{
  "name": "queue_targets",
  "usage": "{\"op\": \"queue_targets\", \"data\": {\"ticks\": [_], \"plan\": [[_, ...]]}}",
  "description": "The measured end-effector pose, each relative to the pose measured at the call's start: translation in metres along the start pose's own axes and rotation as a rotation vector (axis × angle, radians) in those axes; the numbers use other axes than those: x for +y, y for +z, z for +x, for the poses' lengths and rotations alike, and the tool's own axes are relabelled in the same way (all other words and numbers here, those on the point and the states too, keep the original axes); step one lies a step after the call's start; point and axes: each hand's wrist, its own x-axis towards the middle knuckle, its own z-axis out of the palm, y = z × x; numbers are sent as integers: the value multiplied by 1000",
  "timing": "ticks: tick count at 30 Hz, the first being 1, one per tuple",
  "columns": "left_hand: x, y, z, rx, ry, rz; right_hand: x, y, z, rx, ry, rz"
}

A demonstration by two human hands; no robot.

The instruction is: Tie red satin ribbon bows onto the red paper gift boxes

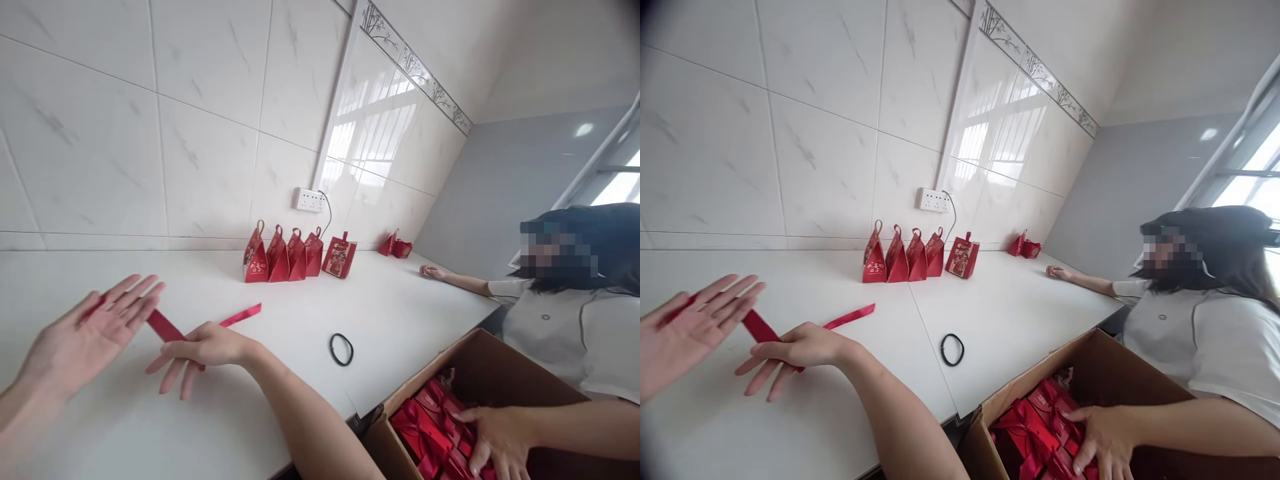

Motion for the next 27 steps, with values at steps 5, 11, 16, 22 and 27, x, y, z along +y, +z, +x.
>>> {"op": "queue_targets", "data": {"ticks": [5,11,16,22,27], "plan": [[-9,-14,12,153,-14,-103,-13,-7,-16,-80,-69,118],[-13,21,-3,270,-52,-78,0,-16,-12,-185,-55,305],[-32,19,-10,172,89,387,0,-16,-23,-183,-193,279],[-46,9,-16,-49,215,819,-7,-21,-48,29,-224,190],[-51,19,-26,-310,269,893,-7,-35,-57,458,-494,286]]}}
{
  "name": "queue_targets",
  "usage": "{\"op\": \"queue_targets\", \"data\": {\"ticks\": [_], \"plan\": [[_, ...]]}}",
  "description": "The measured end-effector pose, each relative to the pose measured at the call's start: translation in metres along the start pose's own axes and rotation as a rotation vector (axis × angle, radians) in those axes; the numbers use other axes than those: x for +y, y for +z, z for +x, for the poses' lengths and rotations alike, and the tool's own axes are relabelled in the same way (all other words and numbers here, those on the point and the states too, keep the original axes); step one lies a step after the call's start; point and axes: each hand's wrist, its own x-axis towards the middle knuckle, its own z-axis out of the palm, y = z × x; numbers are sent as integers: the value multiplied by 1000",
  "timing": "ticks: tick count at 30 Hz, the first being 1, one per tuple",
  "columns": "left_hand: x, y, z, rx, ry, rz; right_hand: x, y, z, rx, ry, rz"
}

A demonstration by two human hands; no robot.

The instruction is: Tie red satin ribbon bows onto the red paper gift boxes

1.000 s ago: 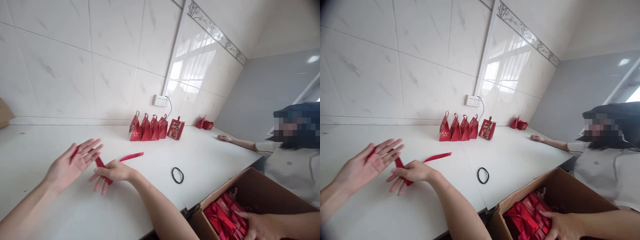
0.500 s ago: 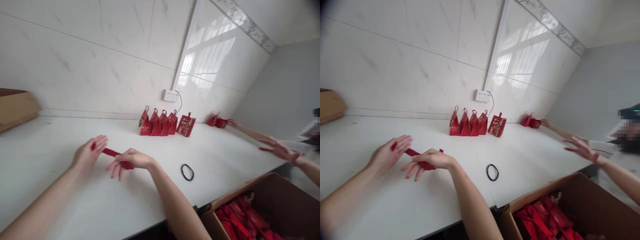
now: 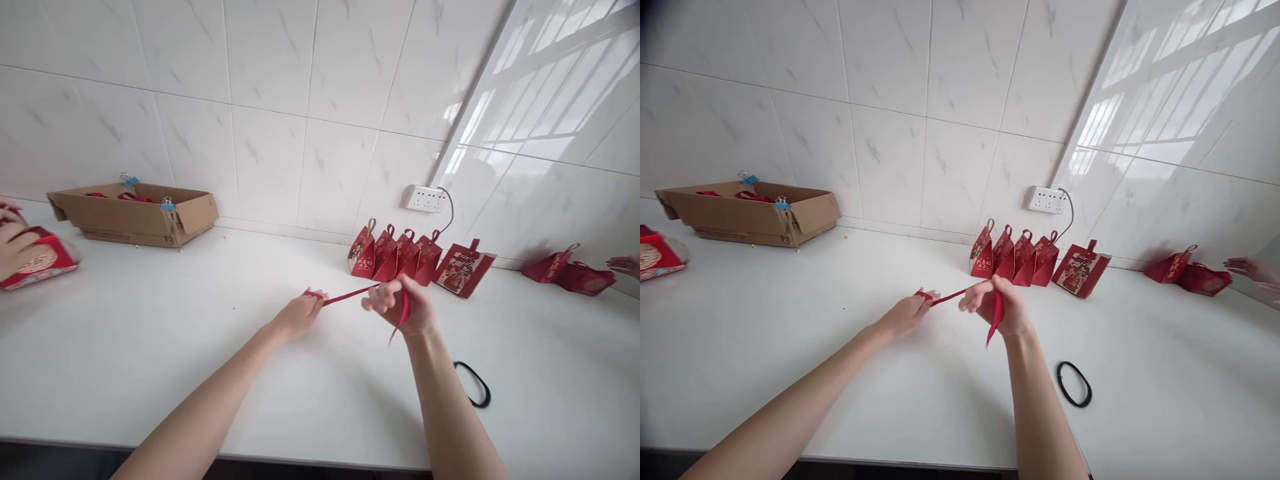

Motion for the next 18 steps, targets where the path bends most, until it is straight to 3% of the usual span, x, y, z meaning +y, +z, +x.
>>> {"op": "queue_targets", "data": {"ticks": [3,6,10,13,15,18], "plan": [[13,12,-9,-172,1,4,-5,-3,1,224,-156,165],[30,26,-21,-346,-77,-157,-3,-5,6,394,-197,275],[50,35,-31,-719,-215,-586,16,-15,20,476,-137,347],[57,31,-31,-978,-262,-741,32,-25,28,494,-27,323],[55,25,-27,-992,-275,-816,38,-24,31,470,76,271],[49,12,-17,-756,-285,-983,39,-7,29,287,205,168]]}}
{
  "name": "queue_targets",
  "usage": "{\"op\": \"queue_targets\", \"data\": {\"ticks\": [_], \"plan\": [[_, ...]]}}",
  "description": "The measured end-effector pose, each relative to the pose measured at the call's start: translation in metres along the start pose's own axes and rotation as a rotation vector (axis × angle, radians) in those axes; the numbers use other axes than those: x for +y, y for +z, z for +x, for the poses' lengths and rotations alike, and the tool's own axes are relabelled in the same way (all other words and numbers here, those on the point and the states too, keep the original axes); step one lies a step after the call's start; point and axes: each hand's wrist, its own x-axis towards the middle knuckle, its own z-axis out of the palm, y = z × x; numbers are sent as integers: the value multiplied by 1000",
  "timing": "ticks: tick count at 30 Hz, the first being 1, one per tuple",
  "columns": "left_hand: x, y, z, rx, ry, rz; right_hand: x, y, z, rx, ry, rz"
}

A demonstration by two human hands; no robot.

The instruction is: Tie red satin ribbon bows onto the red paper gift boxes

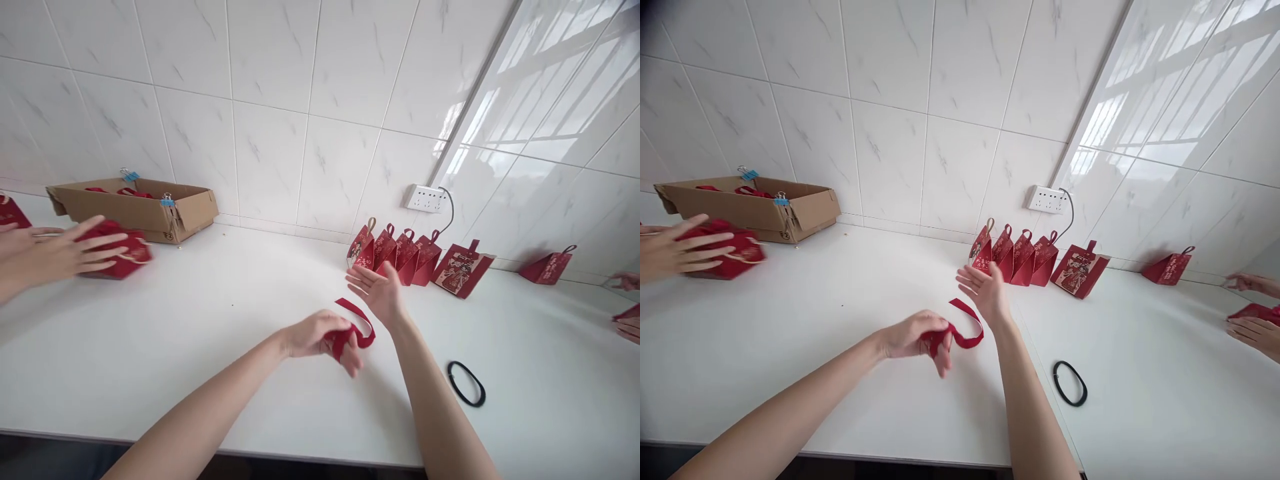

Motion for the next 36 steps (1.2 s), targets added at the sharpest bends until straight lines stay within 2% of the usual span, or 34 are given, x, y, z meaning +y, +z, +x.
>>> {"op": "queue_targets", "data": {"ticks": [4,5,7,9,12,16,18,20,23,25,27,32,36], "plan": [[17,-19,-4,400,286,-255,10,27,-15,-382,101,-296],[21,-24,-5,527,360,-322,13,31,-17,-418,111,-385],[26,-34,-5,768,497,-418,19,32,-18,-411,121,-581],[27,-43,-6,936,585,-452,23,29,-16,-386,137,-741],[26,-56,-8,1063,682,-388,21,25,-15,-443,192,-815],[27,-68,-12,1171,813,-235,8,23,-17,-489,229,-676],[28,-76,-14,1269,850,-191,4,20,-17,-500,223,-666],[30,-85,-17,1383,877,-153,4,15,-15,-453,215,-726],[32,-97,-26,1534,919,-106,14,10,-7,-218,163,-828],[33,-103,-32,1621,940,-66,24,14,1,-52,90,-869],[34,-106,-36,1671,939,-33,33,27,14,56,18,-900],[30,-110,-36,1664,879,34,45,75,59,181,-74,-989],[22,-107,-27,1604,757,57,46,104,94,267,-82,-1056]]}}
